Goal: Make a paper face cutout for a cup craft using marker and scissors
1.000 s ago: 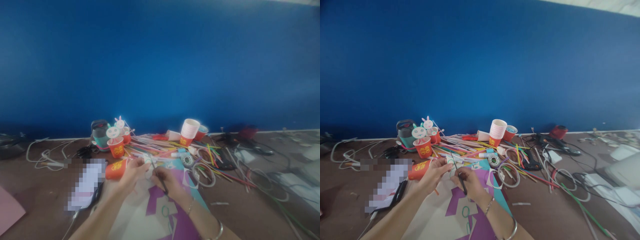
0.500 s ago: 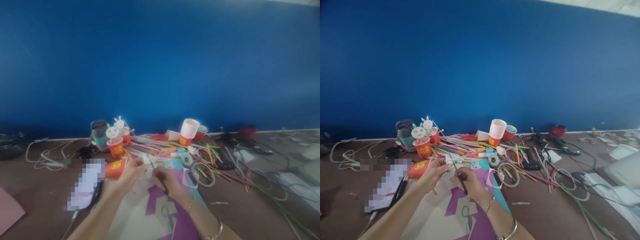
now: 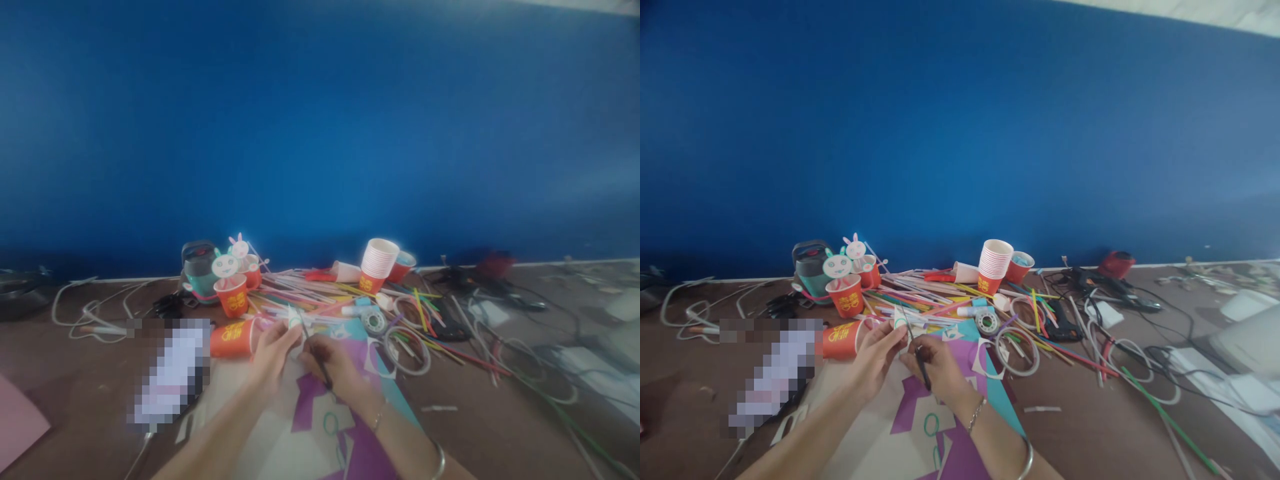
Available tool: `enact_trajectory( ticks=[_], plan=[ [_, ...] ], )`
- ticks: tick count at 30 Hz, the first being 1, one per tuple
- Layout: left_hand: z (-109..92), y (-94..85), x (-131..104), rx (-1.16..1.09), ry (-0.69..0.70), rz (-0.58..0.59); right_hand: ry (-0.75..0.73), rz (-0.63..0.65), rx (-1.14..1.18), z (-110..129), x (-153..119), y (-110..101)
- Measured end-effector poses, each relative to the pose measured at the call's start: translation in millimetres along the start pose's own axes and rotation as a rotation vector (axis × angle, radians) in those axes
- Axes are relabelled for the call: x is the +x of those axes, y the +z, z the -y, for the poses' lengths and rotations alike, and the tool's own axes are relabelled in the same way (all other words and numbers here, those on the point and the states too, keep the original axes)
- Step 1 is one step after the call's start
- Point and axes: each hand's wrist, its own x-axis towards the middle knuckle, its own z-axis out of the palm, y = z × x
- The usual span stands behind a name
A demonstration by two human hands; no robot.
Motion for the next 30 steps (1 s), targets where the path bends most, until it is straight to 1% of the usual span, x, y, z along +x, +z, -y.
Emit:
enact_trajectory(
  ticks=[4, 9, 14, 20, 25, 30],
  plan=[
    [-1.2, 0.3, -0.3, 0.008, -0.014, 0.019, 0.007, 0.024, -0.009, -2.3, 0.3, -0.2],
    [-4.6, 4.3, -0.6, -0.006, -0.050, 0.002, -0.043, 0.030, 0.015, -2.0, 1.2, -0.2],
    [-4.5, 4.7, -2.4, 0.001, -0.039, 0.011, -0.069, 0.028, 0.039, -1.2, 1.6, 0.4],
    [-7.2, 4.8, -2.4, 0.014, -0.045, 0.030, -0.050, 0.014, 0.057, 1.5, 0.9, 1.3],
    [-9.4, 7.3, -1.5, -0.022, -0.068, 0.006, -0.064, 0.001, 0.069, 3.8, -0.5, 1.7],
    [-10.3, 6.3, -0.9, -0.007, -0.060, 0.018, -0.062, -0.001, 0.062, 5.9, -2.2, 1.6]
  ],
)
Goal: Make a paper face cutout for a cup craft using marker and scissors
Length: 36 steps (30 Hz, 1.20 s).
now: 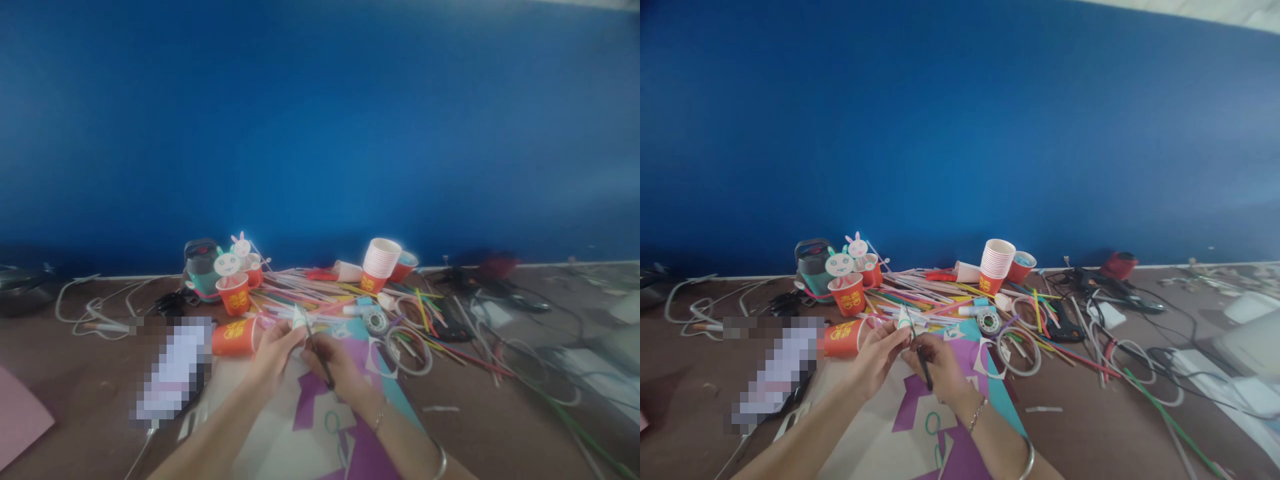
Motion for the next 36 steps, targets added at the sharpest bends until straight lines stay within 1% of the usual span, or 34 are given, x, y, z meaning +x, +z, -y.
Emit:
enact_trajectory(
  ticks=[4, 8, 16, 21, 27, 36],
  plan=[
    [-2.0, -1.3, -0.1, 0.040, -0.004, 0.003, 0.029, 0.011, -0.006, 1.4, 0.2, -0.5],
    [-3.2, -2.0, 0.6, 0.034, -0.004, 0.013, 0.050, 0.008, -0.003, 2.1, 0.5, -1.1],
    [-1.7, -5.4, 1.9, 0.064, -0.006, 0.007, 0.058, 0.007, -0.036, 8.5, -0.4, -1.0],
    [0.2, -8.8, 3.9, 0.086, -0.001, 0.023, 0.056, 0.013, -0.047, 10.0, -0.6, -1.1],
    [1.2, -13.6, 7.6, 0.097, -0.003, 0.050, 0.064, 0.012, -0.064, 8.6, -0.1, -2.2],
    [-3.1, -10.2, 5.7, 0.046, -0.022, 0.018, 0.066, 0.033, -0.056, 0.7, 1.3, -4.2]
  ],
)
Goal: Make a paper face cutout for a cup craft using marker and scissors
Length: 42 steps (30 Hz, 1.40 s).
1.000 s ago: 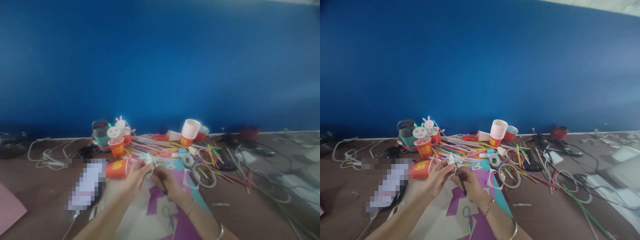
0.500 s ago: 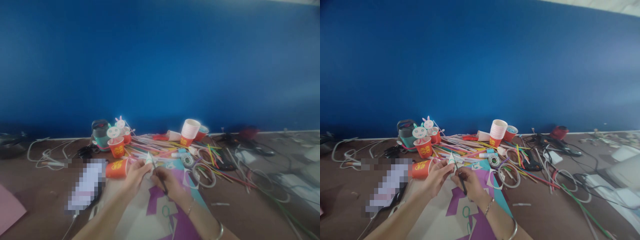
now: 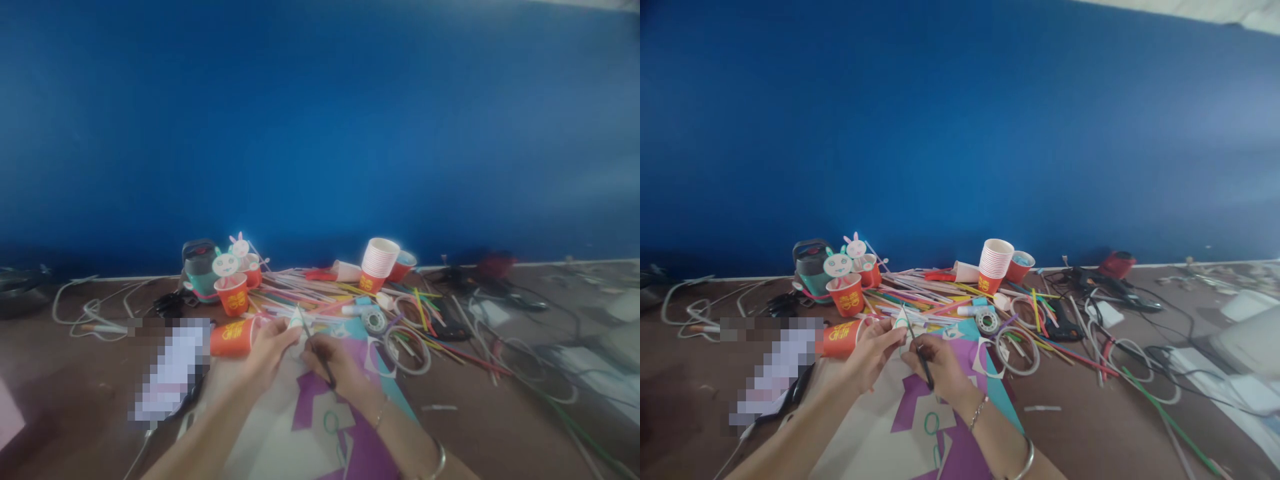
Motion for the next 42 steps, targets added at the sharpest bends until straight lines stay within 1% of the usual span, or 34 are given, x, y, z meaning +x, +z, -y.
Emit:
enact_trajectory(
  ticks=[5, 10, 15, 18, 21, 24, 27, 31, 37, 42],
  plan=[
    [0.0, -1.5, 1.0, 0.010, 0.004, -0.001, 0.001, 0.005, -0.019, -0.8, 0.0, -1.1],
    [1.2, -1.0, 1.6, -0.011, 0.009, -0.006, 0.011, 0.005, 0.010, -2.0, 0.9, -0.8],
    [6.6, 2.7, 0.8, -0.114, 0.032, 0.018, -0.021, -0.038, 0.036, -4.4, 2.0, 2.0],
    [9.9, 5.2, -0.7, -0.150, 0.045, -0.014, -0.010, -0.047, 0.036, -7.3, 2.2, 3.5],
    [9.3, 8.6, -3.5, -0.133, 0.041, -0.038, 0.013, -0.023, 0.054, -9.9, 2.1, 4.4],
    [5.0, 12.2, -6.9, -0.128, 0.023, -0.044, -0.005, -0.001, 0.078, -9.9, 2.0, 4.9],
    [1.3, 13.9, -8.7, -0.121, 0.010, -0.058, -0.029, -0.011, 0.087, -9.1, 2.1, 4.8],
    [0.5, 13.3, -7.0, -0.116, -0.015, -0.054, -0.031, -0.021, 0.085, -10.3, 2.6, 4.4],
    [0.5, 12.0, -5.4, -0.108, -0.017, -0.043, -0.037, -0.036, 0.050, -8.5, 1.7, 3.7],
    [-0.7, 8.6, -4.2, -0.048, -0.003, -0.074, -0.005, -0.020, 0.020, -4.5, 0.3, 1.9]
  ],
)
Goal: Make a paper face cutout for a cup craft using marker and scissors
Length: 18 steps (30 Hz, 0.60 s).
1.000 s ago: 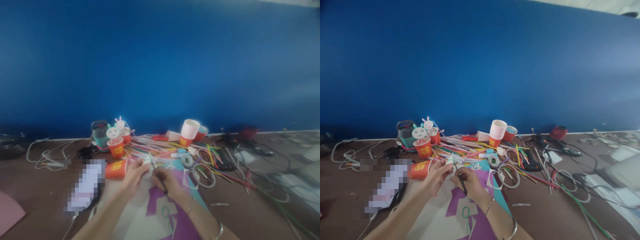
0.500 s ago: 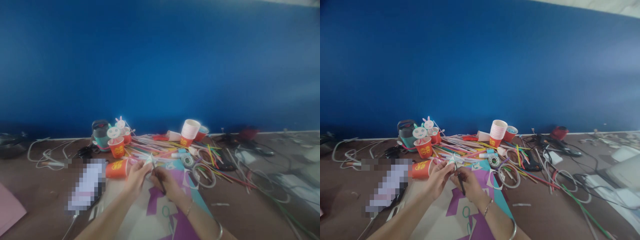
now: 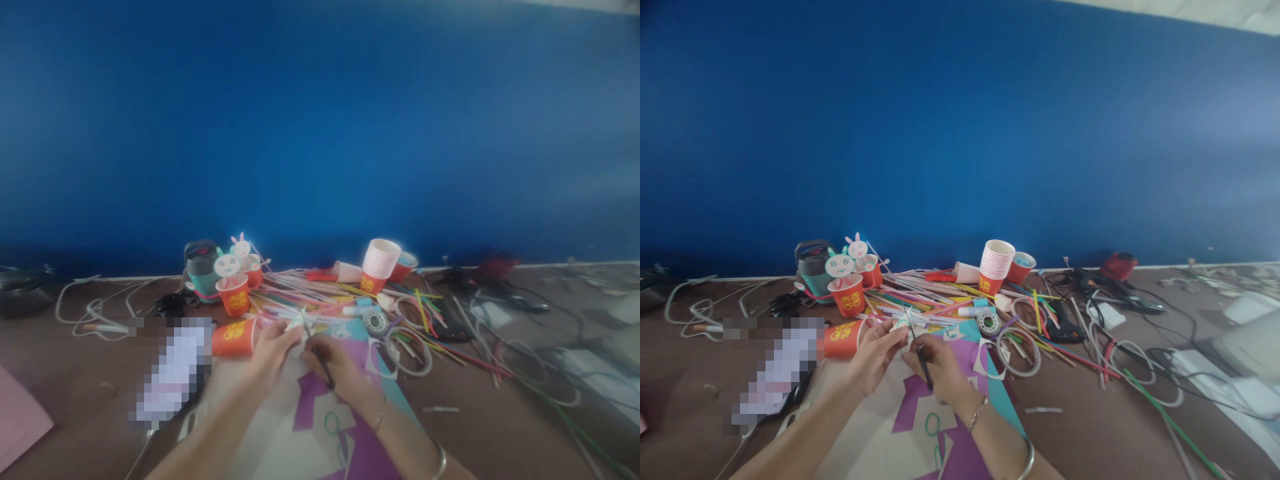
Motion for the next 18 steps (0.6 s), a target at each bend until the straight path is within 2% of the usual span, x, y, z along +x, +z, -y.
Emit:
enact_trajectory(
  ticks=[13, 18],
  plan=[
    [-3.2, -11.3, 7.2, 0.164, 0.033, 0.045, 0.021, 0.007, -0.024, 1.8, 1.0, -0.4],
    [-6.0, -10.1, 5.8, 0.120, 0.007, 0.048, 0.040, 0.018, -0.021, 1.3, 1.2, -0.8]
  ],
)
